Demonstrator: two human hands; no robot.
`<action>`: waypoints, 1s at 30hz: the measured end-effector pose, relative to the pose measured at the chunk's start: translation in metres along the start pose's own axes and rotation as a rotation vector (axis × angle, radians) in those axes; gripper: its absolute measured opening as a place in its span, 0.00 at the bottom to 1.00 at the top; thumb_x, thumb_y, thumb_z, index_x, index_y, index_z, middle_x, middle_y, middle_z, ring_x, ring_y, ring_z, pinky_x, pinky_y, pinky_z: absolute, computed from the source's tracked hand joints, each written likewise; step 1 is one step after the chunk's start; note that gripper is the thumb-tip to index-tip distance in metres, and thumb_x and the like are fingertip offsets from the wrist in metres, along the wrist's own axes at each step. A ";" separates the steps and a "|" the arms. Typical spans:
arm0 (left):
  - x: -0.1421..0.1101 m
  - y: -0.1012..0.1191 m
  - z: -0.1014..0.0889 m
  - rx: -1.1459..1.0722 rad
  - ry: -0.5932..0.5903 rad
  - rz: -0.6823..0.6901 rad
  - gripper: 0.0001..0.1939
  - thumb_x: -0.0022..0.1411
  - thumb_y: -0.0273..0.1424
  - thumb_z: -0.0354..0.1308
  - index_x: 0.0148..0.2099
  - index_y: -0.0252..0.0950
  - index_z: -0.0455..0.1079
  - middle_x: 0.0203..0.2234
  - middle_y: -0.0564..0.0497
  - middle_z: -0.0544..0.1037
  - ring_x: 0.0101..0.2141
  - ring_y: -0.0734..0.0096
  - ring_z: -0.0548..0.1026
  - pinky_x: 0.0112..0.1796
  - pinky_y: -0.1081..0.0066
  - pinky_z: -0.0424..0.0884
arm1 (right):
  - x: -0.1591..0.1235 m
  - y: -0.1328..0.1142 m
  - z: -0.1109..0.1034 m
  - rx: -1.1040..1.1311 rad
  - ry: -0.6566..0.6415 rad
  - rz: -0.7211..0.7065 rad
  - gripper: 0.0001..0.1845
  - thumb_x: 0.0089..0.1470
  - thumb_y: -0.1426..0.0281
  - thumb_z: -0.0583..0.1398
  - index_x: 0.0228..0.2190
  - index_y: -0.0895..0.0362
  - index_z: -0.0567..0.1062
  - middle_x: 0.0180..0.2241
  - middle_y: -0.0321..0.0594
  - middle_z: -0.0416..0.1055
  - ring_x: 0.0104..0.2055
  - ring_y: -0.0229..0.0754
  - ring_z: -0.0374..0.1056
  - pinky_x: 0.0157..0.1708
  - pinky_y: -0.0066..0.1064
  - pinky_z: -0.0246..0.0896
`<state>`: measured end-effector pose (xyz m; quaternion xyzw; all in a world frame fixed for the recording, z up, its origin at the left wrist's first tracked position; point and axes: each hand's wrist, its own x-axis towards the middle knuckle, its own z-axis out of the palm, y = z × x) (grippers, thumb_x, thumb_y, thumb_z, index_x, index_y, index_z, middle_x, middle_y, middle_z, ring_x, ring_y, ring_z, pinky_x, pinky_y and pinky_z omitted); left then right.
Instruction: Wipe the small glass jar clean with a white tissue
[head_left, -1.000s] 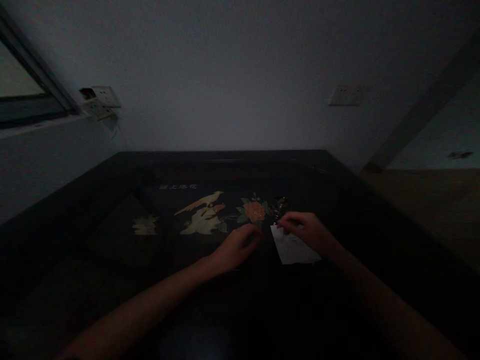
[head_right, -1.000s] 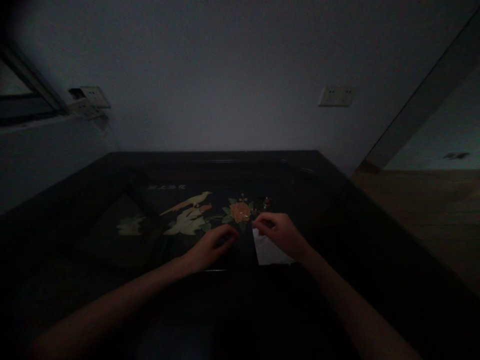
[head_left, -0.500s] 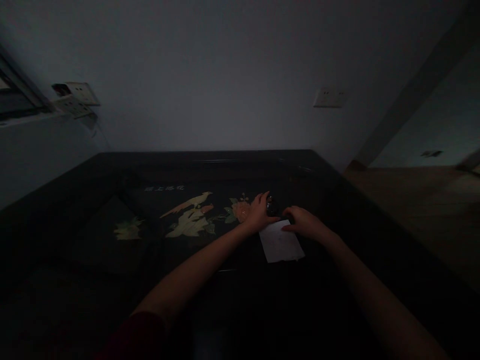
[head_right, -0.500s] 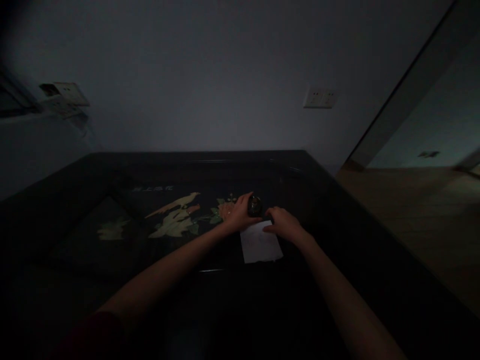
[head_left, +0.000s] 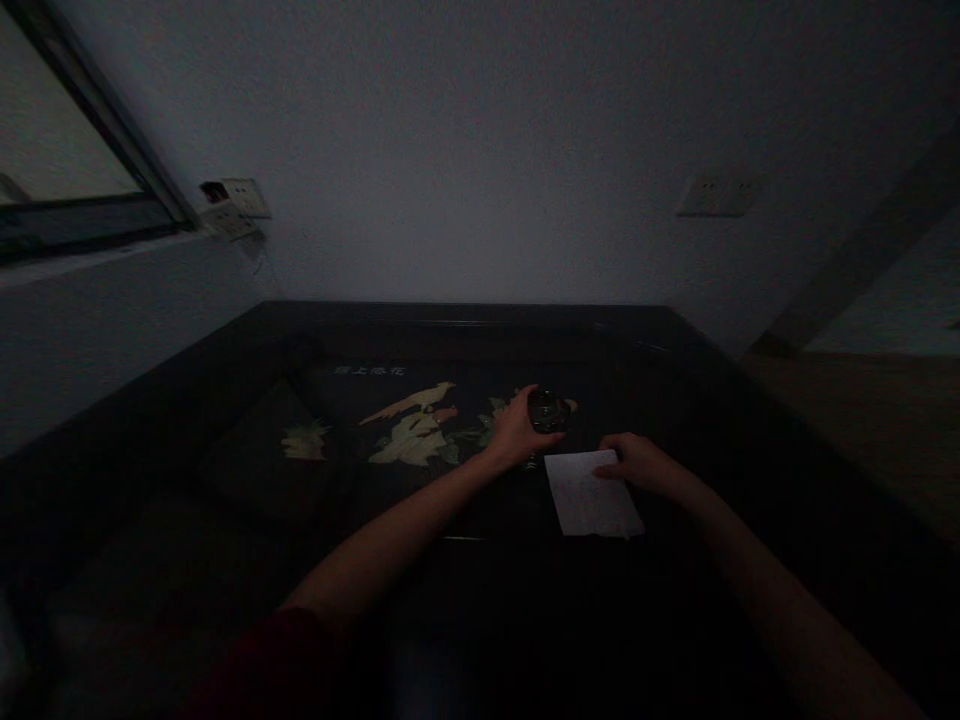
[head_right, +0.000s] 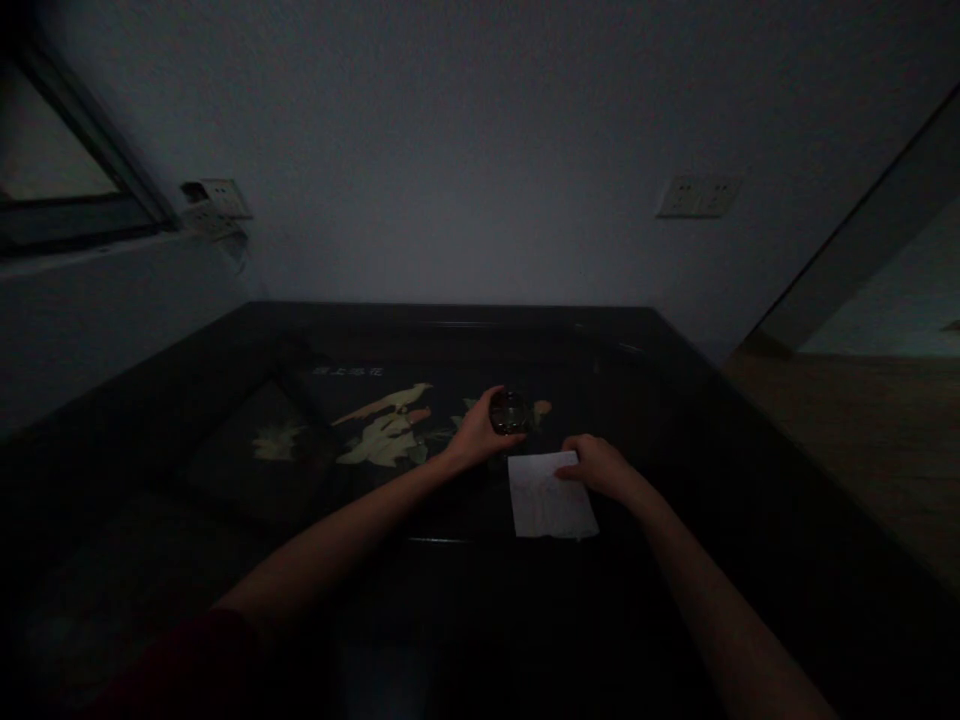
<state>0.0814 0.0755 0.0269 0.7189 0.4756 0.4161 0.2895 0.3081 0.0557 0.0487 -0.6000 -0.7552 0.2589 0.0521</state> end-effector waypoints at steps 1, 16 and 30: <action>-0.005 -0.004 -0.015 -0.010 0.006 0.003 0.45 0.43 0.36 0.69 0.60 0.34 0.54 0.52 0.38 0.70 0.53 0.54 0.69 0.52 0.56 0.65 | 0.000 0.000 -0.001 0.025 -0.002 -0.009 0.07 0.42 0.67 0.64 0.26 0.56 0.74 0.26 0.39 0.74 0.30 0.43 0.70 0.26 0.28 0.55; -0.069 -0.095 -0.189 0.165 0.239 -0.163 0.40 0.45 0.40 0.67 0.58 0.37 0.56 0.50 0.43 0.72 0.51 0.58 0.71 0.53 0.57 0.66 | -0.001 -0.053 0.025 0.817 -0.173 -0.062 0.22 0.40 0.65 0.65 0.39 0.59 0.72 0.34 0.41 0.75 0.34 0.44 0.72 0.33 0.33 0.65; -0.066 -0.102 -0.189 0.183 0.170 -0.155 0.42 0.43 0.41 0.68 0.58 0.34 0.57 0.51 0.41 0.72 0.51 0.56 0.71 0.52 0.56 0.65 | 0.018 -0.193 0.099 0.508 -0.173 -0.422 0.23 0.45 0.78 0.60 0.46 0.59 0.75 0.45 0.43 0.74 0.40 0.44 0.71 0.38 0.33 0.65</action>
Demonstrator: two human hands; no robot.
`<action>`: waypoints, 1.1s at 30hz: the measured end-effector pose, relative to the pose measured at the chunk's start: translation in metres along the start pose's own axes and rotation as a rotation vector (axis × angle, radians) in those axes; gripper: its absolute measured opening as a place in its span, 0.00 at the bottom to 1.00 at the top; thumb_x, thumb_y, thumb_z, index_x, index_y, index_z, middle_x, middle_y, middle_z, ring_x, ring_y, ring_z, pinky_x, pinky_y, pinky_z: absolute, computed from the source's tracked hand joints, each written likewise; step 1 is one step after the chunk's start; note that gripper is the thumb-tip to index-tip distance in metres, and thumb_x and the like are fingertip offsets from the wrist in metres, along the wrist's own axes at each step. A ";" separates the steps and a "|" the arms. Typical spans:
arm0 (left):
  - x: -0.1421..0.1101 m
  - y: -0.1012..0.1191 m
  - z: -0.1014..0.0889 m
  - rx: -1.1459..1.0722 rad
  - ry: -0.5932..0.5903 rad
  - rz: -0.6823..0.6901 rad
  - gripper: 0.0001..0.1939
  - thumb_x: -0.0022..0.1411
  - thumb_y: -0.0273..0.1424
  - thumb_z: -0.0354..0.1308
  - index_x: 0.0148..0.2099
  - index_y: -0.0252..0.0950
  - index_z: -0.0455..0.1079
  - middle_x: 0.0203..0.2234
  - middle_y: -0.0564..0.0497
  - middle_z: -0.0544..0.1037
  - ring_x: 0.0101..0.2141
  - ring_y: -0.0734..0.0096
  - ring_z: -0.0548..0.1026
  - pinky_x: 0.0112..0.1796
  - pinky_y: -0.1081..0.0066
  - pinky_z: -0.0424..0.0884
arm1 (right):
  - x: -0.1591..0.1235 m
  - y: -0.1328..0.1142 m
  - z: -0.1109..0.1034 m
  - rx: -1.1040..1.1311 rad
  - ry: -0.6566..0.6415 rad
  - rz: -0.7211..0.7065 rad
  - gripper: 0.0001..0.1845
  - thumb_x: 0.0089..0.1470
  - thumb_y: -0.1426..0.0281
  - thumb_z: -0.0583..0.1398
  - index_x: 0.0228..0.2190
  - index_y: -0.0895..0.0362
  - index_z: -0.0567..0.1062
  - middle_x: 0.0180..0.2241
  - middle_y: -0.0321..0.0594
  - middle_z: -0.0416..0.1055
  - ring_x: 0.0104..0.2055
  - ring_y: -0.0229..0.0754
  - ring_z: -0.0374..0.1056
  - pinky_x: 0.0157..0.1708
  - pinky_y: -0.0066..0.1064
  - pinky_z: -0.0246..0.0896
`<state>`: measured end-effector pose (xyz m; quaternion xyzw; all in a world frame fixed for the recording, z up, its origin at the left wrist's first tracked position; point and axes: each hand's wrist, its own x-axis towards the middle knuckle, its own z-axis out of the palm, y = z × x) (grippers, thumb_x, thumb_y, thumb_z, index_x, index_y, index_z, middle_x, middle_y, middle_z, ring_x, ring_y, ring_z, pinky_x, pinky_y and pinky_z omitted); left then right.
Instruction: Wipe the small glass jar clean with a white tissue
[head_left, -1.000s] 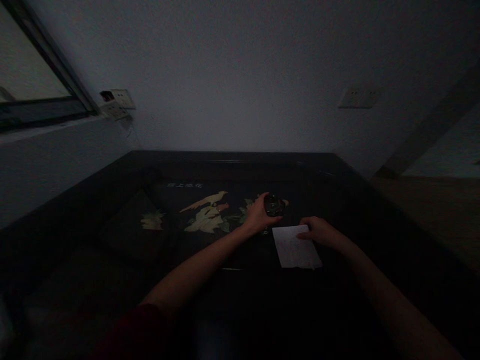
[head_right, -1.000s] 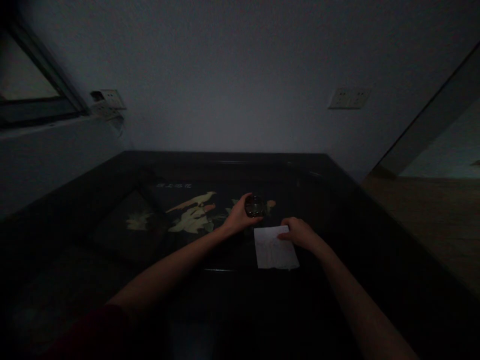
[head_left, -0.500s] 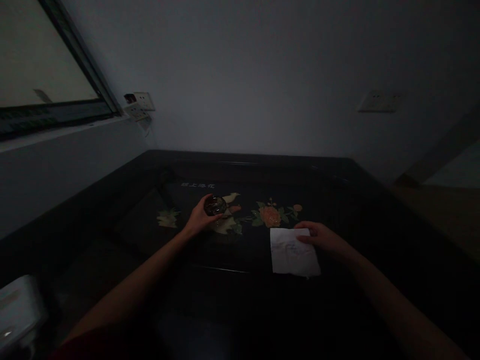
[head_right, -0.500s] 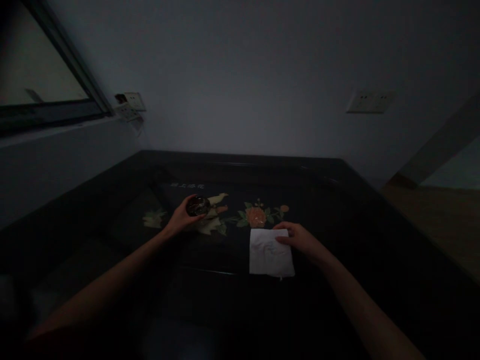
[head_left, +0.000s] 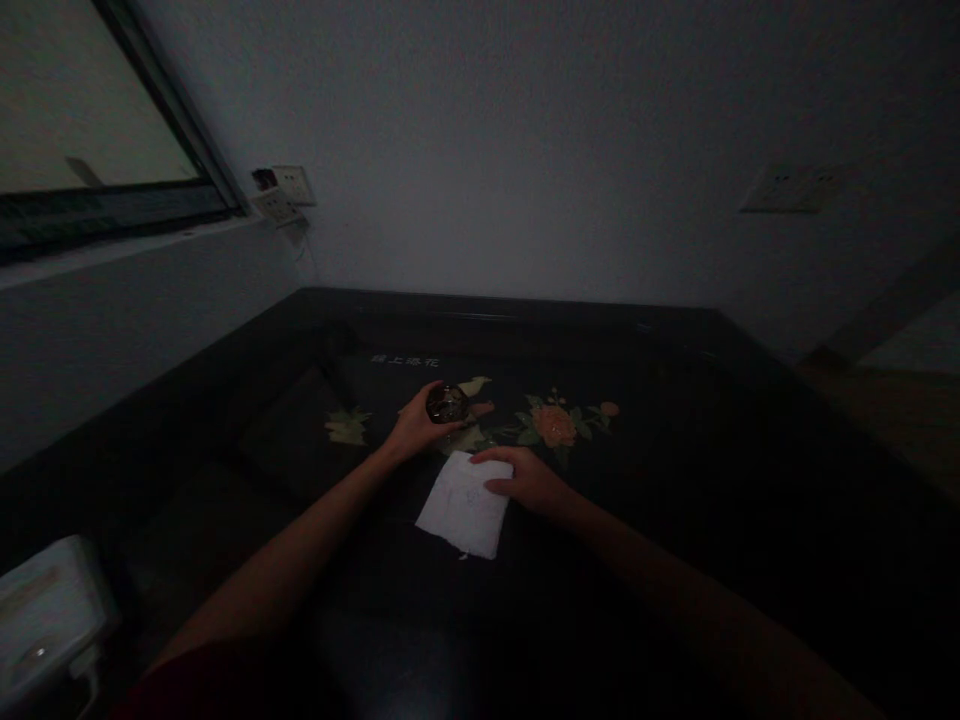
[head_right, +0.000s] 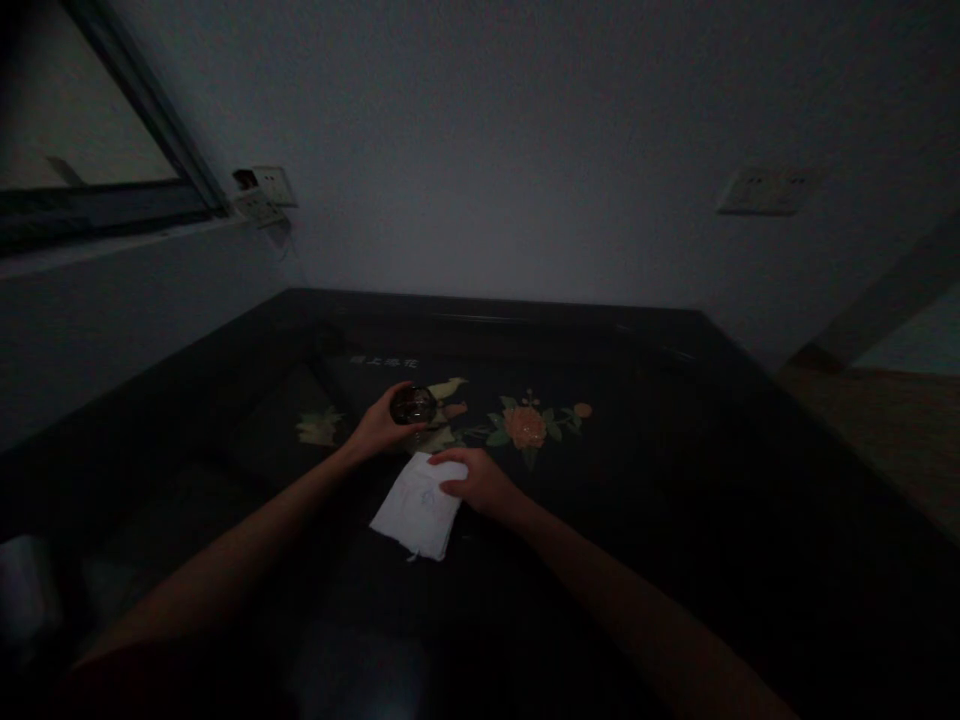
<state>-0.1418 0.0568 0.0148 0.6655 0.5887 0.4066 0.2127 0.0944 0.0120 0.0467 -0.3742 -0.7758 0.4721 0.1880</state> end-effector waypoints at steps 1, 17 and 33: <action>0.000 -0.001 0.000 0.001 0.000 0.000 0.42 0.43 0.41 0.68 0.58 0.35 0.57 0.51 0.41 0.72 0.51 0.56 0.71 0.52 0.55 0.65 | 0.006 -0.003 0.006 -0.024 0.000 -0.016 0.23 0.45 0.78 0.60 0.46 0.60 0.75 0.45 0.43 0.74 0.40 0.45 0.71 0.38 0.34 0.65; -0.004 0.002 -0.002 0.020 -0.041 0.038 0.40 0.46 0.39 0.67 0.59 0.35 0.56 0.51 0.43 0.71 0.51 0.58 0.71 0.52 0.59 0.65 | 0.009 -0.005 0.039 -0.610 -0.007 -0.385 0.27 0.56 0.60 0.59 0.55 0.58 0.67 0.63 0.55 0.54 0.64 0.56 0.48 0.60 0.50 0.46; -0.005 0.002 -0.008 0.034 -0.265 0.128 0.48 0.53 0.39 0.61 0.68 0.33 0.40 0.63 0.37 0.57 0.61 0.56 0.58 0.58 0.56 0.56 | 0.016 0.002 0.042 -0.716 -0.085 -0.409 0.32 0.58 0.54 0.54 0.60 0.54 0.60 0.65 0.52 0.50 0.67 0.56 0.41 0.62 0.57 0.37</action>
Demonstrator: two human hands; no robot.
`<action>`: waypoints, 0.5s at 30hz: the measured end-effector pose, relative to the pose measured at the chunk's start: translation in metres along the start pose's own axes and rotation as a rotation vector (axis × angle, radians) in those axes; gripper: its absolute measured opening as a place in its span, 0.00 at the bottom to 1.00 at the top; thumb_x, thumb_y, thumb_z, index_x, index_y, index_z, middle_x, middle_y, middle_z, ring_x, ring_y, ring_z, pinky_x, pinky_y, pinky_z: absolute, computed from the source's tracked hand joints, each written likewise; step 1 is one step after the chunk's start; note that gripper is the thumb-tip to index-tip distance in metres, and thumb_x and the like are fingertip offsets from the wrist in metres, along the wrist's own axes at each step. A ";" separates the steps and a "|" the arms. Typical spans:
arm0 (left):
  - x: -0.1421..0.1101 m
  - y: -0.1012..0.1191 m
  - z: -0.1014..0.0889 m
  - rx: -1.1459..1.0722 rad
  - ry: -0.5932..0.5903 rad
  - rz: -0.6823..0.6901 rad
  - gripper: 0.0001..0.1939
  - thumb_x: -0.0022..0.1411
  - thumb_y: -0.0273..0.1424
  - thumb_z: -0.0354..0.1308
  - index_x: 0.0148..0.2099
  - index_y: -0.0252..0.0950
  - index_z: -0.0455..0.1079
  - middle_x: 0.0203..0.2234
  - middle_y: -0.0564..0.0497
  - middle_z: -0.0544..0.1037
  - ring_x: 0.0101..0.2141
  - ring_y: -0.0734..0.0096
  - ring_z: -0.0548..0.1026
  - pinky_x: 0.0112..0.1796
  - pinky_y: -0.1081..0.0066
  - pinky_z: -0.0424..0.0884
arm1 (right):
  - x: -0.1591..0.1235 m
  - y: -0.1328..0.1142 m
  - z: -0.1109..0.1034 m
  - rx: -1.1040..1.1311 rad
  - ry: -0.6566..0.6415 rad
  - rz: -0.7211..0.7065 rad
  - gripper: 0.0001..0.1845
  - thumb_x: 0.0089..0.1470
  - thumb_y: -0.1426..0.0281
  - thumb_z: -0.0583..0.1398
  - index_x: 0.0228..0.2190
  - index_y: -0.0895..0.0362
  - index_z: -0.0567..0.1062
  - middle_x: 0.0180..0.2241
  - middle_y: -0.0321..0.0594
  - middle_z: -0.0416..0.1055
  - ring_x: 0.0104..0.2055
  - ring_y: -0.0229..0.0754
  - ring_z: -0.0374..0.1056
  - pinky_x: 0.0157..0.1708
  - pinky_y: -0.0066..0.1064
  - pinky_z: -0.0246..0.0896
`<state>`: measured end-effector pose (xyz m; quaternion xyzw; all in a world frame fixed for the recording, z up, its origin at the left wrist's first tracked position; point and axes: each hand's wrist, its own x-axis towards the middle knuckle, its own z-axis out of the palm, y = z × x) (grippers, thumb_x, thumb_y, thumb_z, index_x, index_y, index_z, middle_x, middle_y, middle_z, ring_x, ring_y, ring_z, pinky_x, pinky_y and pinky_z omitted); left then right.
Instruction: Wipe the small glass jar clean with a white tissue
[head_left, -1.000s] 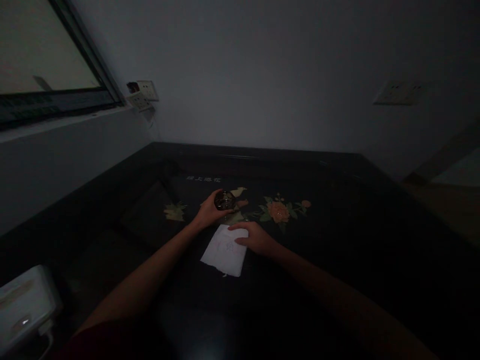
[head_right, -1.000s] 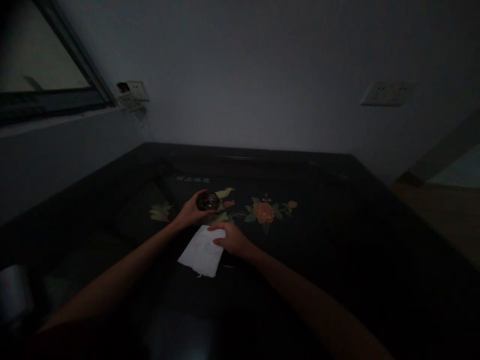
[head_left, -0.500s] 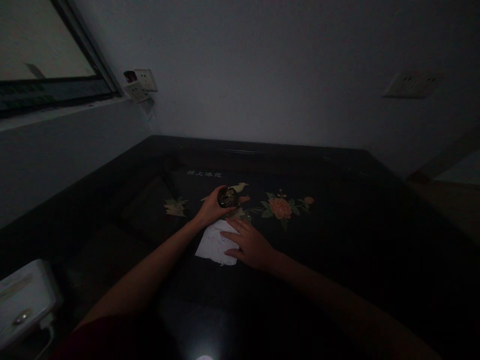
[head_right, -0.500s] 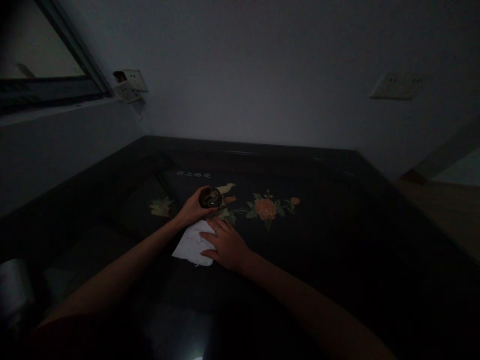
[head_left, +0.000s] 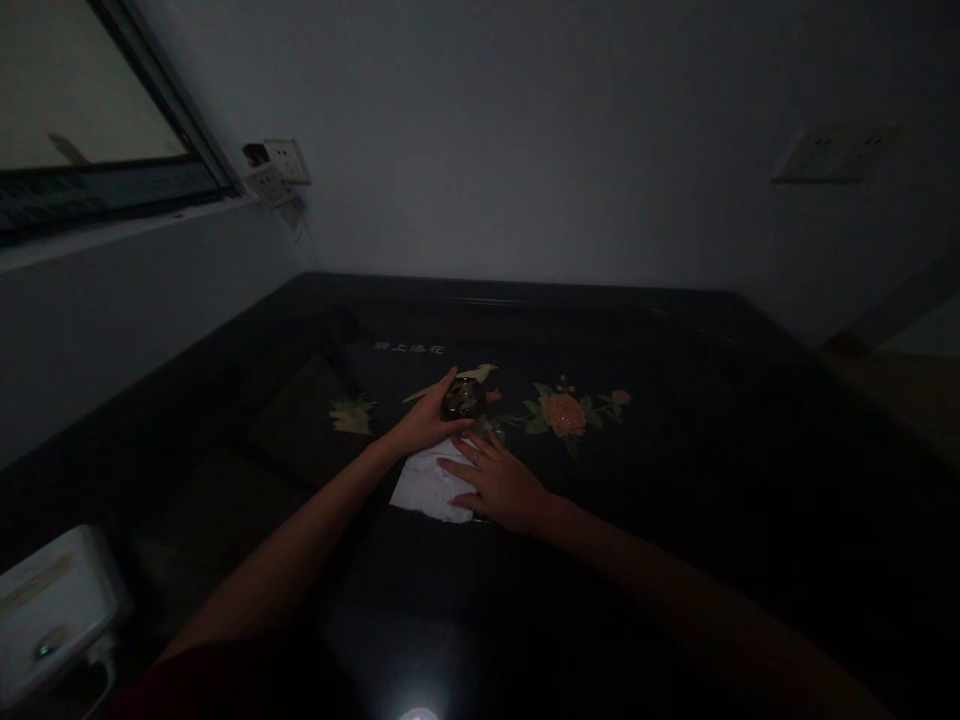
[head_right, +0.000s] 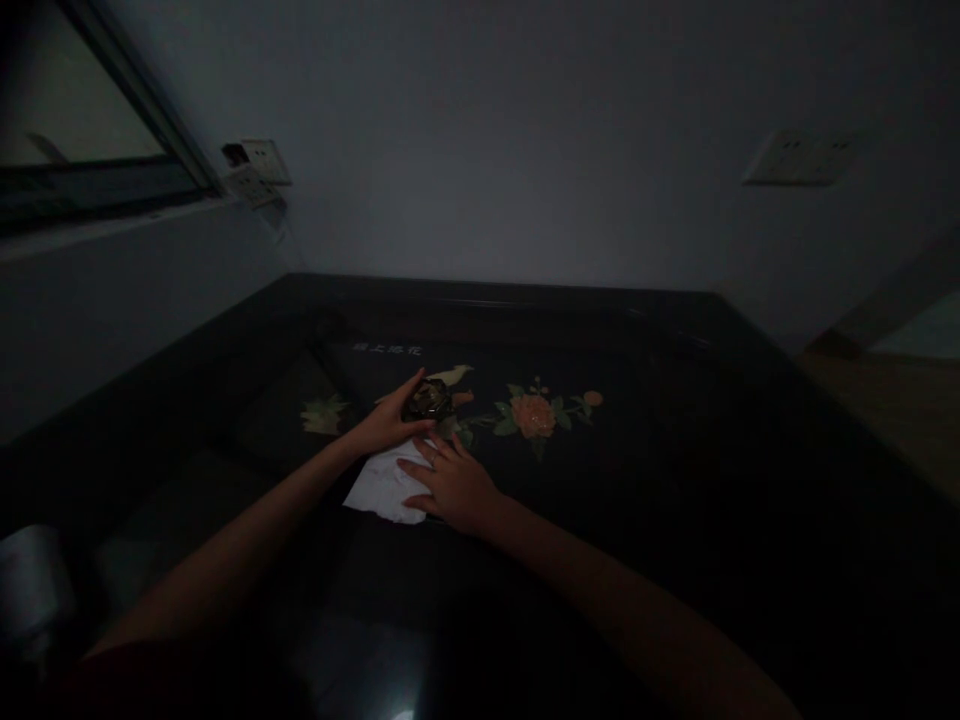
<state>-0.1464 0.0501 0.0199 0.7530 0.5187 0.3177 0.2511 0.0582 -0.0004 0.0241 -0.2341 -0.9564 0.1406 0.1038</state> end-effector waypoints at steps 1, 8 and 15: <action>0.000 0.000 -0.001 -0.013 -0.014 0.002 0.48 0.53 0.39 0.60 0.68 0.34 0.39 0.64 0.37 0.55 0.62 0.56 0.57 0.58 0.56 0.55 | -0.002 -0.001 -0.001 0.001 0.003 -0.003 0.33 0.58 0.53 0.53 0.60 0.55 0.59 0.65 0.52 0.49 0.67 0.57 0.41 0.62 0.56 0.37; 0.000 0.001 0.001 -0.053 0.031 -0.038 0.43 0.54 0.40 0.59 0.67 0.36 0.45 0.60 0.41 0.62 0.58 0.57 0.63 0.57 0.57 0.59 | -0.010 -0.013 -0.002 0.026 -0.005 -0.038 0.33 0.59 0.52 0.51 0.60 0.53 0.59 0.65 0.51 0.48 0.67 0.55 0.39 0.63 0.51 0.39; -0.003 0.002 0.009 0.027 0.094 0.002 0.40 0.56 0.41 0.58 0.66 0.35 0.48 0.60 0.39 0.62 0.58 0.58 0.63 0.56 0.58 0.59 | -0.011 -0.012 -0.002 0.013 -0.024 -0.013 0.31 0.60 0.54 0.51 0.60 0.54 0.59 0.65 0.52 0.49 0.67 0.55 0.40 0.63 0.51 0.38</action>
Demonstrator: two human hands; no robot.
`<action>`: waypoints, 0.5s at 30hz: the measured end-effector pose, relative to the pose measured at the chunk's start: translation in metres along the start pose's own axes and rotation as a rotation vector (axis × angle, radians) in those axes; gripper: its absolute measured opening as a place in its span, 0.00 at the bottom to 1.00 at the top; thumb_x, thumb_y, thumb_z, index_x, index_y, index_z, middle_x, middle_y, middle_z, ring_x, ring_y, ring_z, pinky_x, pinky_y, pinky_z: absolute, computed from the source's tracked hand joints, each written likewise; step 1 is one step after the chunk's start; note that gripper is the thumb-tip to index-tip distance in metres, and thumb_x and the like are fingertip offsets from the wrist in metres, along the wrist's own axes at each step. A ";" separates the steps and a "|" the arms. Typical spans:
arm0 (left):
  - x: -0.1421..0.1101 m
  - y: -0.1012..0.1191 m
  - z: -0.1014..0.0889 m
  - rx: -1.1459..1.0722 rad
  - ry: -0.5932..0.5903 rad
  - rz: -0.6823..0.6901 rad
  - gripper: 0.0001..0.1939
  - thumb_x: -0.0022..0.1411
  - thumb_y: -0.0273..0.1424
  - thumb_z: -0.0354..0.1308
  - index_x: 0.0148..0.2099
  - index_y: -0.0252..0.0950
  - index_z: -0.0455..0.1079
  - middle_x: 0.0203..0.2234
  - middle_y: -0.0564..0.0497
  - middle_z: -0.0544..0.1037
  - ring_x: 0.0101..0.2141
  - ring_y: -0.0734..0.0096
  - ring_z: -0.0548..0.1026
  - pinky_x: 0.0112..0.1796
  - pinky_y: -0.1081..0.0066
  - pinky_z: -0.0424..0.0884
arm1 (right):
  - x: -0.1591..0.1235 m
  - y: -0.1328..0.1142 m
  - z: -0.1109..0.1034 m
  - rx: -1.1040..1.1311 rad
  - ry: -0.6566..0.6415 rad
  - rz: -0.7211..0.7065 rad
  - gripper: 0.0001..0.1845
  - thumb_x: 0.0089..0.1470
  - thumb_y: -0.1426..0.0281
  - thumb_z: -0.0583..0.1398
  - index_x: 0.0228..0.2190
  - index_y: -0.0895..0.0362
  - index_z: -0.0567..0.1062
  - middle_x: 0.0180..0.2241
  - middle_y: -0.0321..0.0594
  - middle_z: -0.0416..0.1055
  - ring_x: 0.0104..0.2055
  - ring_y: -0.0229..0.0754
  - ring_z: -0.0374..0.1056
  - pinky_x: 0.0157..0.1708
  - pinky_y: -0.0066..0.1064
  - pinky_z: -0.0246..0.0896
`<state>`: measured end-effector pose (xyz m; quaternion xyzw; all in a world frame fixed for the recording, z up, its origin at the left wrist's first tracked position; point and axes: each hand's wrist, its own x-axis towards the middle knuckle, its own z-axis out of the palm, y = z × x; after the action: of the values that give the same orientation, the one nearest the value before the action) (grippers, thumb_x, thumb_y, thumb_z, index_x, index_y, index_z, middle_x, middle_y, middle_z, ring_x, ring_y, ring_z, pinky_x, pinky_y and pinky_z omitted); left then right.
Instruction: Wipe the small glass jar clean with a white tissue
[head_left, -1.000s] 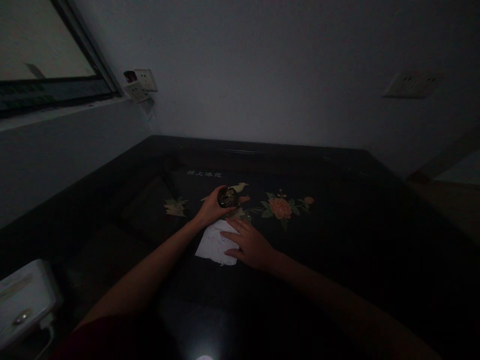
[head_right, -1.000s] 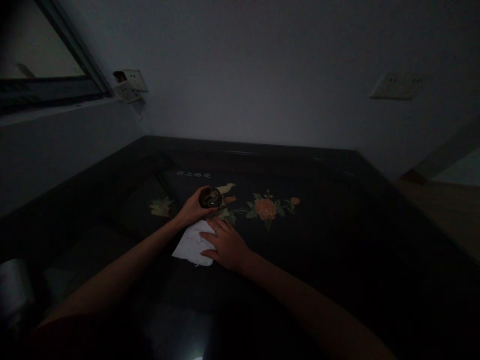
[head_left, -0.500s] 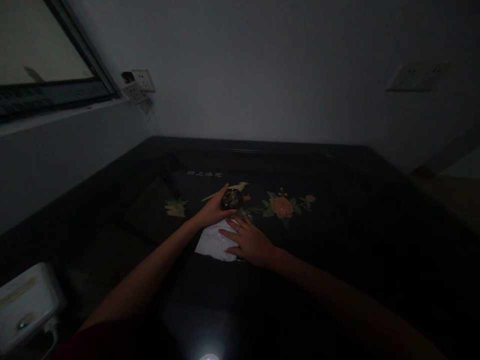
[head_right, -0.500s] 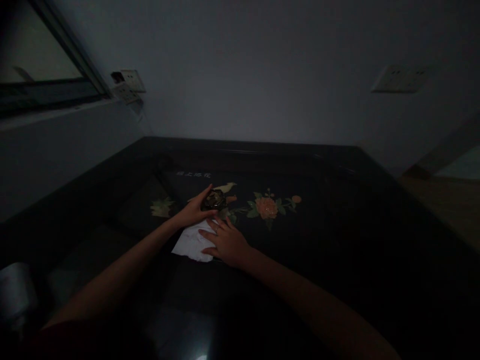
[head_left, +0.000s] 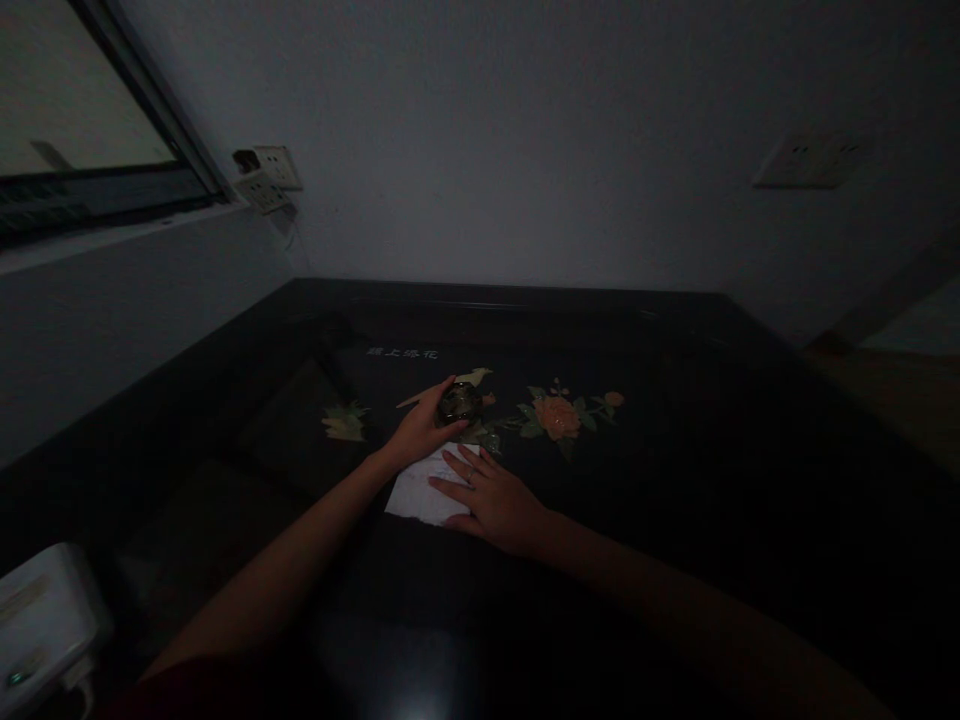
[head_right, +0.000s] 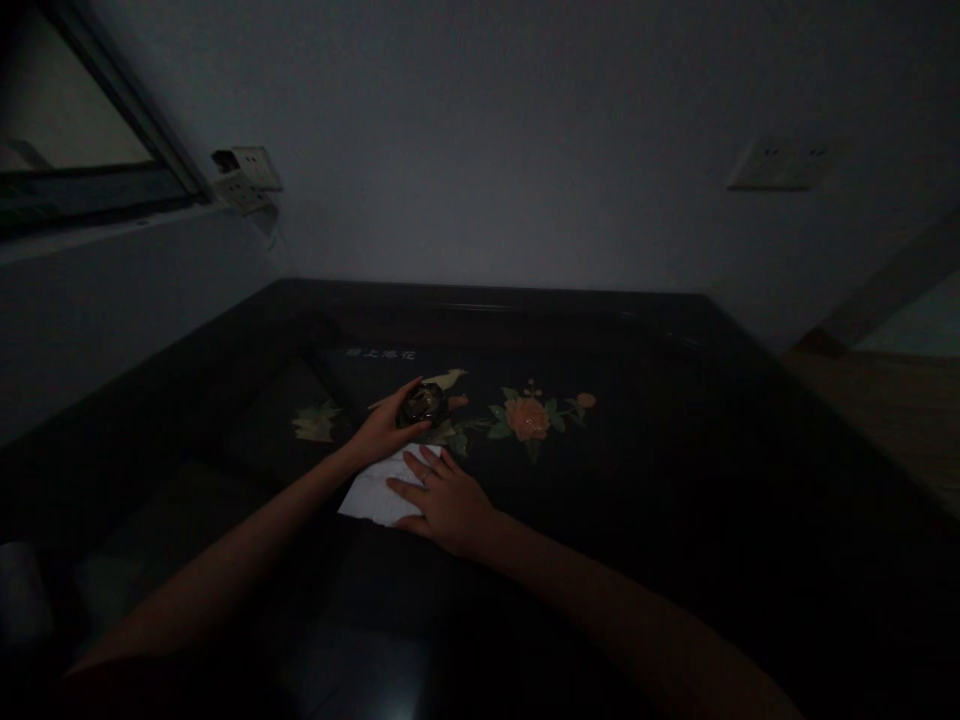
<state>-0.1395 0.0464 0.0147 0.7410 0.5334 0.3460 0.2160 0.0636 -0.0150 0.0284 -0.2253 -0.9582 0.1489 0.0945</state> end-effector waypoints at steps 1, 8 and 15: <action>-0.001 0.000 0.001 0.012 0.000 0.006 0.40 0.57 0.41 0.58 0.66 0.35 0.48 0.60 0.39 0.62 0.59 0.58 0.62 0.57 0.59 0.59 | 0.000 0.000 0.000 -0.003 -0.006 -0.001 0.31 0.60 0.54 0.51 0.60 0.54 0.59 0.65 0.53 0.49 0.67 0.56 0.40 0.63 0.52 0.38; 0.006 0.011 -0.010 0.040 -0.018 0.052 0.39 0.58 0.40 0.57 0.66 0.32 0.46 0.65 0.36 0.50 0.64 0.55 0.50 0.60 0.56 0.50 | -0.005 -0.004 -0.006 -0.012 -0.005 0.017 0.30 0.60 0.56 0.52 0.61 0.54 0.58 0.65 0.54 0.48 0.67 0.60 0.40 0.61 0.58 0.38; -0.015 0.118 -0.015 -0.302 0.188 0.062 0.11 0.65 0.36 0.48 0.41 0.34 0.66 0.35 0.48 0.74 0.39 0.69 0.72 0.42 0.69 0.67 | -0.048 0.001 -0.034 0.500 0.329 0.214 0.18 0.64 0.64 0.46 0.45 0.58 0.72 0.47 0.47 0.72 0.51 0.45 0.66 0.52 0.39 0.58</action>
<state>-0.0778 -0.0083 0.1015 0.6806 0.4702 0.4963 0.2635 0.1147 -0.0276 0.0542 -0.3157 -0.8346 0.3505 0.2844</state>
